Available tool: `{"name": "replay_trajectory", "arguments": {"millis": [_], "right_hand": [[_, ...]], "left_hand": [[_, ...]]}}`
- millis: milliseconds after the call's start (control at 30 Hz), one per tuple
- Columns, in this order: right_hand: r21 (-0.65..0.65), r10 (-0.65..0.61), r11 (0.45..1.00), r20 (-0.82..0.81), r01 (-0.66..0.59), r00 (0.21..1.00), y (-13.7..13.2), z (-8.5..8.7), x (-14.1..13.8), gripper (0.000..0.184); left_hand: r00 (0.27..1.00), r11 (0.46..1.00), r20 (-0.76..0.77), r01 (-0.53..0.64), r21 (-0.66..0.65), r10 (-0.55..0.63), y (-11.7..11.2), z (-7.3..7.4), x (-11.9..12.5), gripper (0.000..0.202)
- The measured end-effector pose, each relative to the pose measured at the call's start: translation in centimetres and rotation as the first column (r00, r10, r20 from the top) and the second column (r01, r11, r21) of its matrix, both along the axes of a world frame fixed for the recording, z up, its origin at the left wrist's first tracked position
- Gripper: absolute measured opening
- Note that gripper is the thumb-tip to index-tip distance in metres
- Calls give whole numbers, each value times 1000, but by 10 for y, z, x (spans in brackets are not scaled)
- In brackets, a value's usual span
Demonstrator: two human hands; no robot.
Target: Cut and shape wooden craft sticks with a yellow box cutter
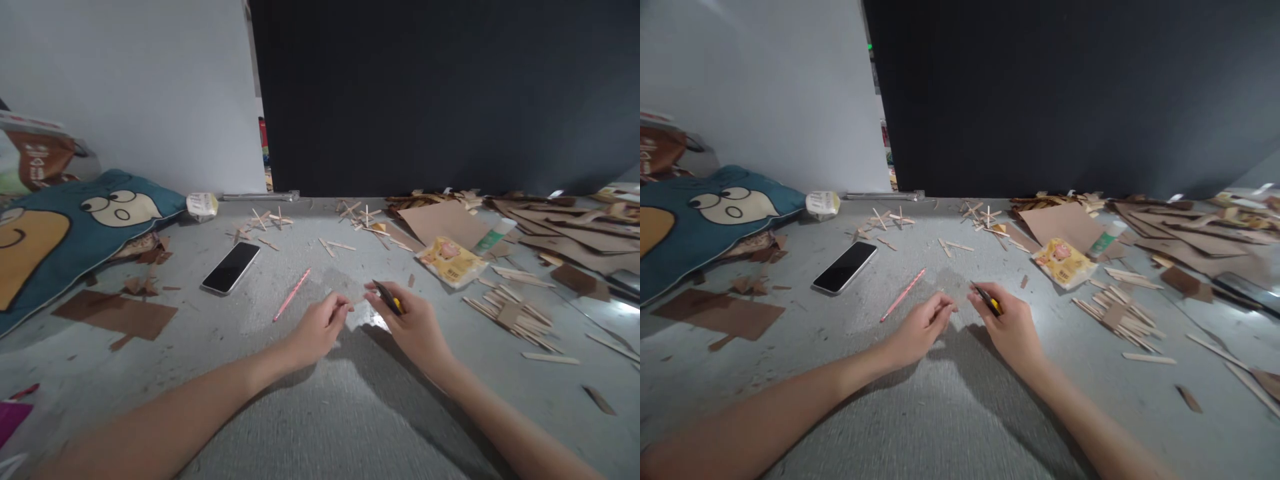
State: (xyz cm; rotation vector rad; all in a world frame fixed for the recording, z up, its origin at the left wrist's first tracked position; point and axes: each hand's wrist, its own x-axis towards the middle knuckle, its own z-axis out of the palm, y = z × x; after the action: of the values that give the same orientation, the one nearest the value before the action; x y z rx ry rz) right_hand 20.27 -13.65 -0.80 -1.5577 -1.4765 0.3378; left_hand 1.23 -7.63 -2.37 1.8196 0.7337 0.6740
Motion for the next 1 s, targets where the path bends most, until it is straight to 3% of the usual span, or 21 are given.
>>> {"name": "replay_trajectory", "arguments": {"millis": [200,300,467,700,867,1000], "right_hand": [[-50,18,999,-25,-19,1000,1,2,0,47],[-87,5,996,-60,-10,998,1,2,0,46],[-162,7,986,-140,-30,990,0,3,0,48],[-198,71,974,-196,-111,978,-6,0,-6,47],[-168,87,977,-260,-134,962,-9,0,-17,44],[-169,119,972,-254,-165,960,-12,4,-26,39]], "left_hand": [[1000,999,1,-17,46,17,-1,5,-1,27],[1000,1000,14,-15,8,15,-1,6,-1,25],[989,990,130,-49,-129,65,1,-2,1,30],[944,982,295,-107,-157,150,4,-4,3,43],[965,982,252,-18,-187,66,0,-1,4,44],[964,989,248,-65,-129,96,-2,2,3,40]]}}
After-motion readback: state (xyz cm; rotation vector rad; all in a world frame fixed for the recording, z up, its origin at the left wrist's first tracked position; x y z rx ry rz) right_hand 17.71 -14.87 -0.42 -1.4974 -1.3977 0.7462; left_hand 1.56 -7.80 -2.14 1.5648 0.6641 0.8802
